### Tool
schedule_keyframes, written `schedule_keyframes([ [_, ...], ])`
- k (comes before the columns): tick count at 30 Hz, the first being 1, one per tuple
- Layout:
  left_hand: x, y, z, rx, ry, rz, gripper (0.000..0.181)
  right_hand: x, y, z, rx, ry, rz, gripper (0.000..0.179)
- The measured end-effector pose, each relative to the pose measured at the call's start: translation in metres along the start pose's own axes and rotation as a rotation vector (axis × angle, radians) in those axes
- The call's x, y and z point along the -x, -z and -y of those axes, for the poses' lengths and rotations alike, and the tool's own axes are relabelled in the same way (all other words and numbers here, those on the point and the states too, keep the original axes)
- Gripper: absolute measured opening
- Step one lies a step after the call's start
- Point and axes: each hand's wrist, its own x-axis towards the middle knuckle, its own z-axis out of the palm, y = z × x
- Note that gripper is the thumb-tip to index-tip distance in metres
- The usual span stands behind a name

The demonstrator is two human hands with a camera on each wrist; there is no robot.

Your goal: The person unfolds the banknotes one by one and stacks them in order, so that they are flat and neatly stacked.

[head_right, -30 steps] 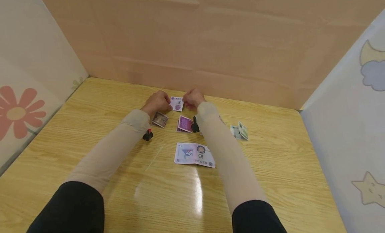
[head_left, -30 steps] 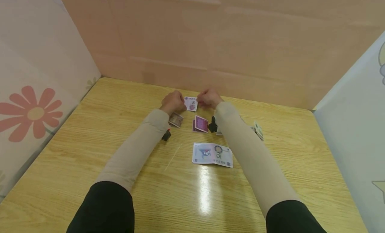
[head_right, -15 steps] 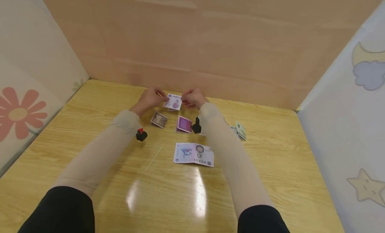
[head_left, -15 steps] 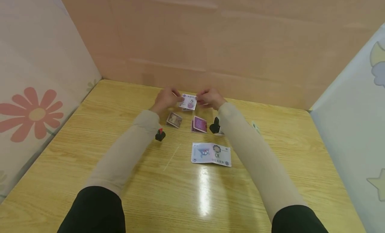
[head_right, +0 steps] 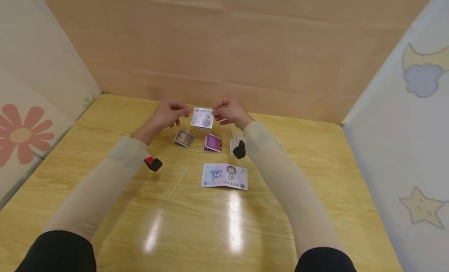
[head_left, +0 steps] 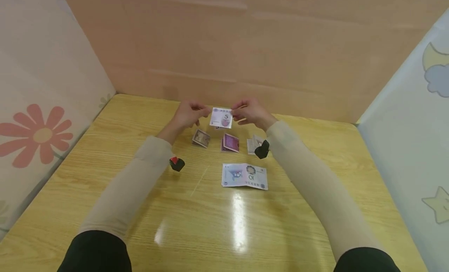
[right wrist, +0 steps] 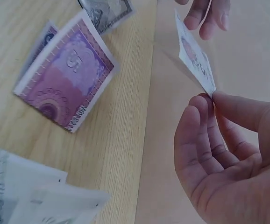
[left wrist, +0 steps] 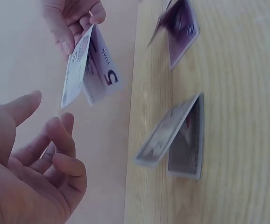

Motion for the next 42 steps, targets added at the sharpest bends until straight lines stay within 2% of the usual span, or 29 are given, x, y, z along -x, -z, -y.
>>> schedule_keyframes([
  [7,0.013,-0.009,-0.003,0.015,0.019,0.056,0.026,0.026,0.005,-0.006,0.029,0.061,0.005,0.02],
  [15,0.033,-0.024,-0.004,0.099,0.02,0.189,0.03,0.062,0.011,-0.014,0.061,0.131,0.019,0.02],
  [18,0.042,-0.029,-0.003,0.099,0.019,0.223,0.029,0.076,0.012,-0.019,0.063,0.139,0.031,0.021],
  [30,0.068,-0.048,-0.003,0.106,-0.045,0.294,0.012,0.11,0.006,-0.041,0.051,0.13,0.061,0.021],
  [37,0.08,-0.048,0.002,0.05,-0.047,0.299,0.01,0.124,0.004,-0.051,0.043,0.178,0.087,0.023],
  [42,0.086,-0.045,0.003,0.051,-0.073,0.313,0.009,0.123,0.004,-0.05,-0.004,0.21,0.1,0.031],
])
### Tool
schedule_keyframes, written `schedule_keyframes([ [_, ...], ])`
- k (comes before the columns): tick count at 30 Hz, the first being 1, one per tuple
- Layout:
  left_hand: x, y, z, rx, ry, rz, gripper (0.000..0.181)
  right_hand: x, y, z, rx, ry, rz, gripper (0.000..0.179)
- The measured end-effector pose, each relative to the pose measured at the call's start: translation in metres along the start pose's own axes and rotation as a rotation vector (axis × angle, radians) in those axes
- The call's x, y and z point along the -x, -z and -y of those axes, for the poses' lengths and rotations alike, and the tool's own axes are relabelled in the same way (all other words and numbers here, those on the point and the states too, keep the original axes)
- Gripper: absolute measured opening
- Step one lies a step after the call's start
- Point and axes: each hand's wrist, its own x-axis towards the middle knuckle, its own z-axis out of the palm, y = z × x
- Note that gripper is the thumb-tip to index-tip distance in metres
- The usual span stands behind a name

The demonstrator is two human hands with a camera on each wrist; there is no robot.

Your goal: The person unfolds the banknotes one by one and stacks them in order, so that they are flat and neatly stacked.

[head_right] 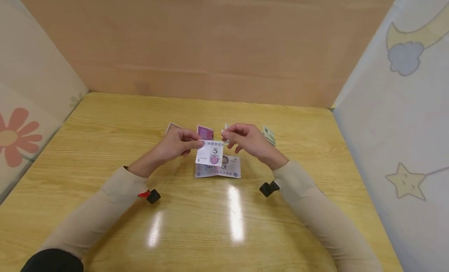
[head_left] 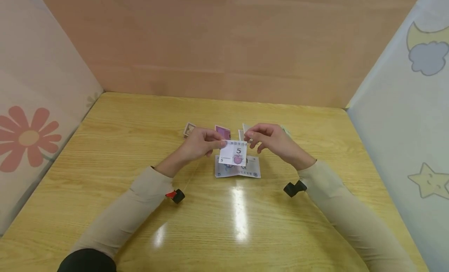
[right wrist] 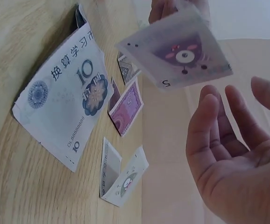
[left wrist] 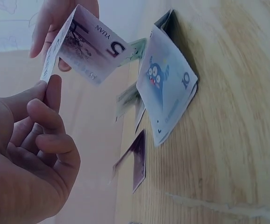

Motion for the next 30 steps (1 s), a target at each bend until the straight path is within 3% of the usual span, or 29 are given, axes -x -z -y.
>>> schedule_keyframes([
  [10,0.004,-0.007,-0.001,0.0,-0.071,0.042,0.01,-0.014,-0.003,-0.008,-0.055,0.025,0.193,0.039],
  [16,0.006,-0.003,0.0,0.021,-0.059,0.034,0.012,-0.012,0.006,-0.014,-0.008,-0.005,0.18,0.039],
  [24,0.006,0.006,0.01,0.002,-0.015,-0.013,0.012,-0.002,0.023,-0.022,0.204,-0.04,0.179,0.019],
  [30,0.005,0.004,0.017,-0.045,0.06,-0.011,0.013,0.003,0.028,-0.027,0.193,-0.1,0.168,0.019],
])
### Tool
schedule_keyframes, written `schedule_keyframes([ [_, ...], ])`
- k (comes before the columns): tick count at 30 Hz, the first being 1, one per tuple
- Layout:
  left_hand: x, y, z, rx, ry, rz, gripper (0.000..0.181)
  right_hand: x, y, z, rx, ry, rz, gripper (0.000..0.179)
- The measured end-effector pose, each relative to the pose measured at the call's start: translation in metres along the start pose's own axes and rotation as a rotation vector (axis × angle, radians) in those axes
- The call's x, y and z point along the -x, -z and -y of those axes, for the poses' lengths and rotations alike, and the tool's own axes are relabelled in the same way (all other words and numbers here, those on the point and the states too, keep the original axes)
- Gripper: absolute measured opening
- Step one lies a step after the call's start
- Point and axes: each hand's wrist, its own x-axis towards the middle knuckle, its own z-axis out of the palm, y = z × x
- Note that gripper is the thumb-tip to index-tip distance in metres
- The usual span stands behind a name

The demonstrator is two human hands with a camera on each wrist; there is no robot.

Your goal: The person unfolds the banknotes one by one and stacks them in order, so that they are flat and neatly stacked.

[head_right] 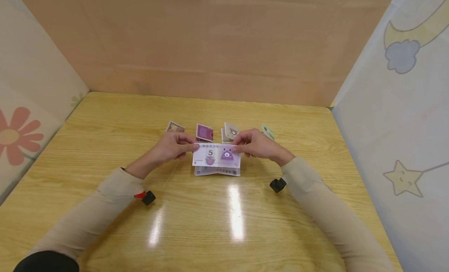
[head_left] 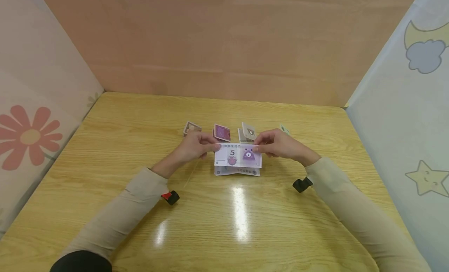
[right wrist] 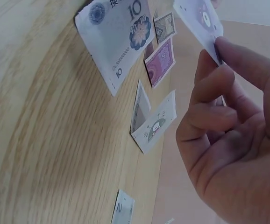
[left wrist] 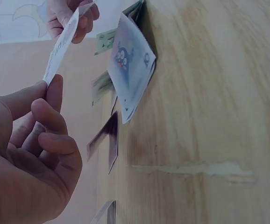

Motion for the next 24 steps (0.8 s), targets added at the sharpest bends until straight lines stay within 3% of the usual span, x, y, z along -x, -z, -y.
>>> schedule_keyframes([
  [9,-0.004,-0.006,0.008,-0.069,0.067,0.015,0.011,-0.003,-0.006,-0.009,0.05,-0.048,-0.041,0.016],
  [14,-0.005,-0.01,0.01,-0.179,0.103,0.029,0.009,-0.006,-0.014,-0.014,0.104,-0.061,-0.027,0.012],
  [24,-0.014,-0.018,0.018,-0.421,0.04,0.058,0.009,-0.015,-0.025,-0.026,0.304,0.009,-0.066,0.011],
])
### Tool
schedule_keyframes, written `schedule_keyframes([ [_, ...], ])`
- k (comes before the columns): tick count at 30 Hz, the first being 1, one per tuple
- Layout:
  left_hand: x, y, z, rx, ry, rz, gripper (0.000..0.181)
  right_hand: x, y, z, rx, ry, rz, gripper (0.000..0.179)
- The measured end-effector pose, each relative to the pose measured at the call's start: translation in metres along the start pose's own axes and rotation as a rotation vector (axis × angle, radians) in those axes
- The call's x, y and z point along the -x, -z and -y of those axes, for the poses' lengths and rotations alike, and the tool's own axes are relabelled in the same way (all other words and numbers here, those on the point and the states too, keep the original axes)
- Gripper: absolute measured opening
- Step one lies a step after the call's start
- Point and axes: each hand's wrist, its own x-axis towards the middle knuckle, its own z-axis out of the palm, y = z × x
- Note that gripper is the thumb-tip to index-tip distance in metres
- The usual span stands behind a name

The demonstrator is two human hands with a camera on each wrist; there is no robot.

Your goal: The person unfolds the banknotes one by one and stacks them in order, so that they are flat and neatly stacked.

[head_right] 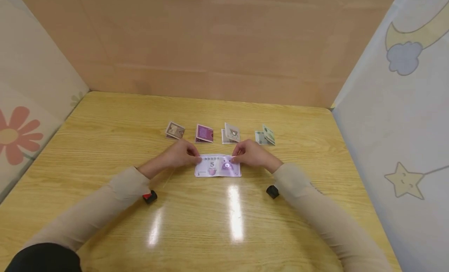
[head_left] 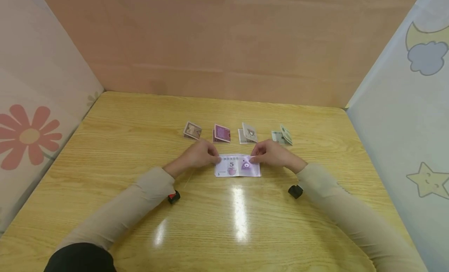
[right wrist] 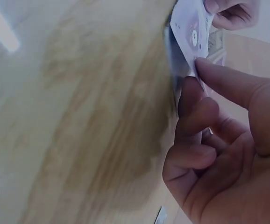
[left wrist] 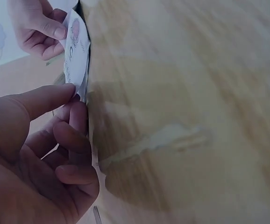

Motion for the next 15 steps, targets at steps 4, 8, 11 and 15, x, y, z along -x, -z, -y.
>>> schedule_keyframes([
  [4,-0.0009,-0.0029,-0.0037,-0.085,0.012,-0.007,0.009,-0.0012,-0.0053,-0.001,0.045,0.006,-0.019,0.01],
  [8,-0.0027,-0.0044,-0.0044,-0.129,0.029,-0.024,0.01,-0.0013,-0.0077,0.0007,0.068,-0.018,-0.03,0.011],
  [11,-0.0035,-0.0047,-0.0045,-0.137,0.037,-0.036,0.011,-0.0018,-0.0082,0.0017,0.073,-0.028,-0.034,0.012],
  [15,-0.0043,-0.0047,-0.0045,-0.137,0.036,-0.047,0.012,-0.0018,-0.008,0.003,0.082,-0.032,-0.048,0.014],
])
